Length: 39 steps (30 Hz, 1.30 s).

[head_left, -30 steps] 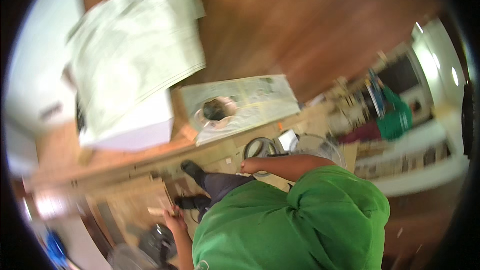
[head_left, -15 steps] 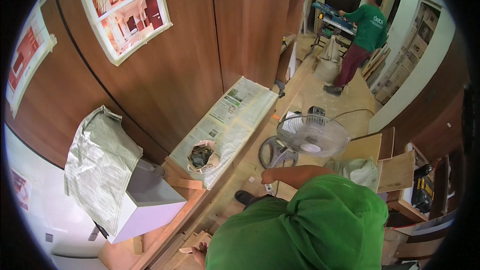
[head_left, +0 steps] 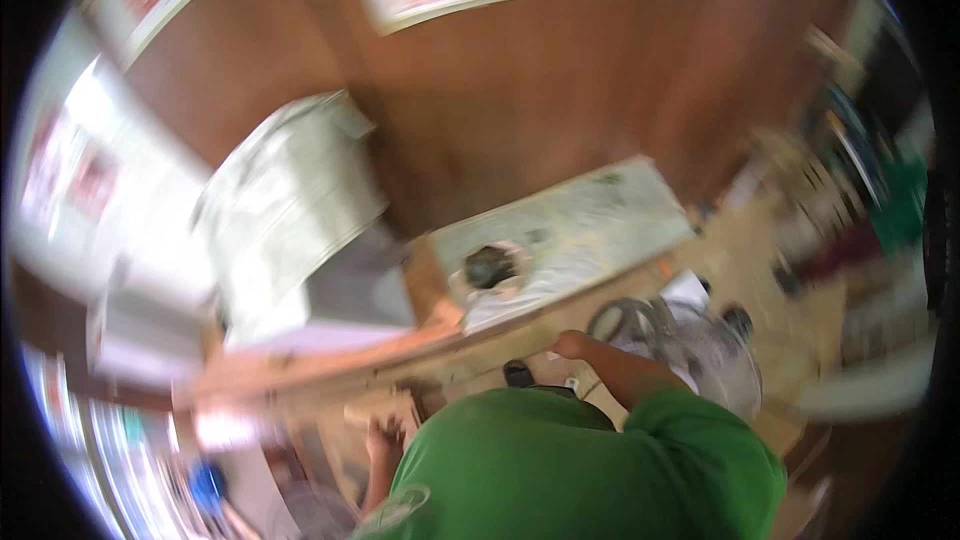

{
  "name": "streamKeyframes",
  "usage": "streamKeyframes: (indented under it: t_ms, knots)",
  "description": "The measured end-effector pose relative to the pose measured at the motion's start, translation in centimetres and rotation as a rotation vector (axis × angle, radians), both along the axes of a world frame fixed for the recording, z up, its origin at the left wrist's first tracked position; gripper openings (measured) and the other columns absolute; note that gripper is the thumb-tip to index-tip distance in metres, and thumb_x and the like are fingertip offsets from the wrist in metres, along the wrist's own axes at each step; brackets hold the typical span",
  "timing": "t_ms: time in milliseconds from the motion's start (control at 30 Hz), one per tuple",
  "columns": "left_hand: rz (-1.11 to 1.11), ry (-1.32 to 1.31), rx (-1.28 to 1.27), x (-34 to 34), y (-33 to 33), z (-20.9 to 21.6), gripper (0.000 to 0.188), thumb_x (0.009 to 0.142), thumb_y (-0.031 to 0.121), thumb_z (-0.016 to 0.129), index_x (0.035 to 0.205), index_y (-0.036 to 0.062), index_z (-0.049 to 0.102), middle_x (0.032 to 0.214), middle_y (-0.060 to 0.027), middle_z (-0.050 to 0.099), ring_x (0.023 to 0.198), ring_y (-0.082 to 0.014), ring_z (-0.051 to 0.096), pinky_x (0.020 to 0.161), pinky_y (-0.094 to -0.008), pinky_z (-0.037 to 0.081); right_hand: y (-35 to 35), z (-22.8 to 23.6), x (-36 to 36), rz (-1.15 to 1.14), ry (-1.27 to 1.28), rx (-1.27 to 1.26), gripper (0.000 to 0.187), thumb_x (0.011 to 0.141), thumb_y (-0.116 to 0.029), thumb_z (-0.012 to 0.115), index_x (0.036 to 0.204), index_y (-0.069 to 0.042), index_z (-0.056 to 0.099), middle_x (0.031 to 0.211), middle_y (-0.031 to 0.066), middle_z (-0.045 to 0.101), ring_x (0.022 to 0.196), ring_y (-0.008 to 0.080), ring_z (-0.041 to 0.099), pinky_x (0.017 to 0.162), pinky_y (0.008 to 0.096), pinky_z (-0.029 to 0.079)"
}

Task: The person uses a wooden block with sandpaper to sand the edges and surface of a wooden board, turning it over to sand different sides.

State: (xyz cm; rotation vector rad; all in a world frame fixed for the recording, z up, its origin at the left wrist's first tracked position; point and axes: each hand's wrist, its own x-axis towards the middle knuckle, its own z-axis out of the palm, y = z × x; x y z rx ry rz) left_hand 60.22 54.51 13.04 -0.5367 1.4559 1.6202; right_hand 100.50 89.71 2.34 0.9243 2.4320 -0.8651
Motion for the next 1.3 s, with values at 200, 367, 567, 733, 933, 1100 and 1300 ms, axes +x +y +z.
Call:
streamKeyframes:
  t_ms: [200,367,567,733,933,1100,1300]
  knots:
    - [0.097,0.071,0.06,0.9,3.4,1.9,0.04,0.101,0.041,0.054,0.121,0.0068,0.055,0.107,-0.0116,0.067,0.091,-0.0247,0.068,0.073,-0.0364,0.052,3.5,-1.2,2.0,-0.043,0.198,-0.225,0.027,0.09,-0.03,0.058,0.095,-0.007,0.073,0.078,0.0142,0.069,0.069,0.028,0.064,0.066,0.043,0.05]
    - [0.257,0.029,-0.069,4.4,-2.9,3.3,0.039,0.101,0.041,0.054,0.12,0.0074,0.057,0.098,-0.0074,0.069,0.085,-0.0199,0.069,0.067,-0.0327,0.052,1.9,3.0,-1.1,-0.276,-0.159,-0.498,0.022,0.089,-0.026,0.06,0.091,-0.006,0.07,0.069,0.008,0.062,0.056,0.0197,0.057,0.052,0.0384,0.046]
    - [0.33,-0.049,-0.106,7.9,-1.4,3.1,0.032,0.103,0.041,0.049,0.115,0.0117,0.055,0.099,-0.0092,0.069,0.089,-0.0223,0.067,0.077,-0.0384,0.05,10.1,0.3,2.2,-0.083,-0.118,-0.401,0.016,0.088,-0.022,0.06,0.084,-0.007,0.063,0.065,0.0058,0.057,0.053,0.0174,0.053,0.045,0.0342,0.039]
    - [0.342,-0.095,-0.111,9.3,-2.6,2.2,0.039,0.101,0.043,0.051,0.126,0.013,0.052,0.102,-0.0076,0.07,0.087,-0.0216,0.068,0.079,-0.0402,0.05,10.5,1.8,-2.8,-0.5,-0.189,-0.6,0.016,0.095,-0.017,0.056,0.084,-0.006,0.059,0.065,0.001,0.053,0.059,0.0141,0.052,0.048,0.0324,0.041]
    - [0.349,-0.1,-0.099,9.4,-2.9,3.6,0.037,0.103,0.041,0.047,0.126,0.012,0.051,0.105,-0.0102,0.068,0.093,-0.024,0.067,0.083,-0.0408,0.049,6.9,0.8,-5.7,-0.486,-0.119,-0.669,0.014,0.095,-0.02,0.054,0.093,-0.008,0.06,0.069,0.0002,0.055,0.056,0.011,0.05,0.048,0.0273,0.039]
    - [0.339,-0.066,-0.028,7.8,-1.5,3.3,0.037,0.105,0.039,0.045,0.123,0.0078,0.052,0.112,-0.0116,0.067,0.097,-0.024,0.066,0.081,-0.0397,0.051,7.3,-2.6,-6.5,-0.162,-0.185,-0.463,0.032,0.088,-0.027,0.064,0.102,0.0,0.072,0.089,0.0144,0.073,0.083,0.0248,0.067,0.079,0.0385,0.051]
    - [0.448,-0.108,-0.005,7.6,-3.9,-0.3,0.029,0.1,0.032,0.057,0.12,0.0101,0.053,0.1,-0.0057,0.066,0.091,-0.0191,0.066,0.077,-0.0386,0.052,2.9,0.1,-12.9,0.219,-0.177,-0.318,0.037,0.089,-0.031,0.064,0.109,-0.001,0.07,0.102,0.0206,0.072,0.097,0.0317,0.069,0.087,0.0396,0.052]
